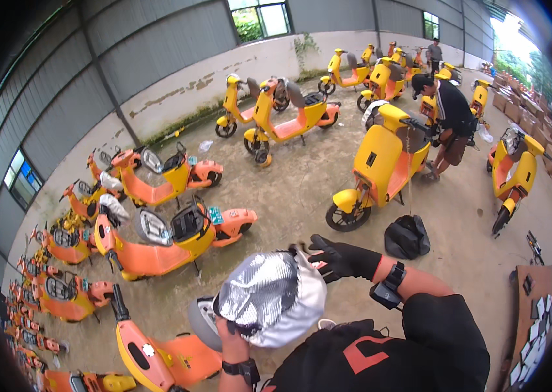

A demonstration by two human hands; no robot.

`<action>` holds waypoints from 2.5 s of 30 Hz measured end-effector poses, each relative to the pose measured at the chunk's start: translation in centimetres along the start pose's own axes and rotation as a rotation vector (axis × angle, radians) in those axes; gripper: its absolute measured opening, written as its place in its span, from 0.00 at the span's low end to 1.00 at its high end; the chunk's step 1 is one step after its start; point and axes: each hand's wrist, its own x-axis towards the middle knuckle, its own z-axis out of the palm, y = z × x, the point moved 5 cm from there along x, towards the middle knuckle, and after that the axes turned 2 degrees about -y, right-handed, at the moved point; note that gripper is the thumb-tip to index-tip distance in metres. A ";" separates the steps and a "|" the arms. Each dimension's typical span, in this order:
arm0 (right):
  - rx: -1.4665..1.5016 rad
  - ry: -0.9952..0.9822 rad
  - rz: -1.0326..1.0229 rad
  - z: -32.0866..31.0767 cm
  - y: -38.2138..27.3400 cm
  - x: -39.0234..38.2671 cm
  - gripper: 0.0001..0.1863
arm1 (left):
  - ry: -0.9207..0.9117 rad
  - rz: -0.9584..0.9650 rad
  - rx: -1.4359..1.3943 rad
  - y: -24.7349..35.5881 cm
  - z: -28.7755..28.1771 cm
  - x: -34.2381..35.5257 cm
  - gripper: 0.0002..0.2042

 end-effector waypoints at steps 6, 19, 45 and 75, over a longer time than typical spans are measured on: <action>-0.753 0.079 -0.194 3.6 -1.3 2.9 0.24 | -0.108 -0.012 0.035 0.4 1.3 -0.7 0.22; -0.404 -0.365 -0.210 9.5 -1.1 5.6 0.16 | -0.185 0.047 0.191 4.3 -1.1 -4.8 0.31; -0.397 -0.813 -0.572 10.2 -4.1 0.1 0.17 | -0.058 -0.237 0.651 -1.9 -14.2 -0.3 0.12; -0.341 0.337 -0.607 -0.7 6.3 -5.3 0.26 | -0.049 -0.400 0.009 -4.9 4.4 0.2 0.29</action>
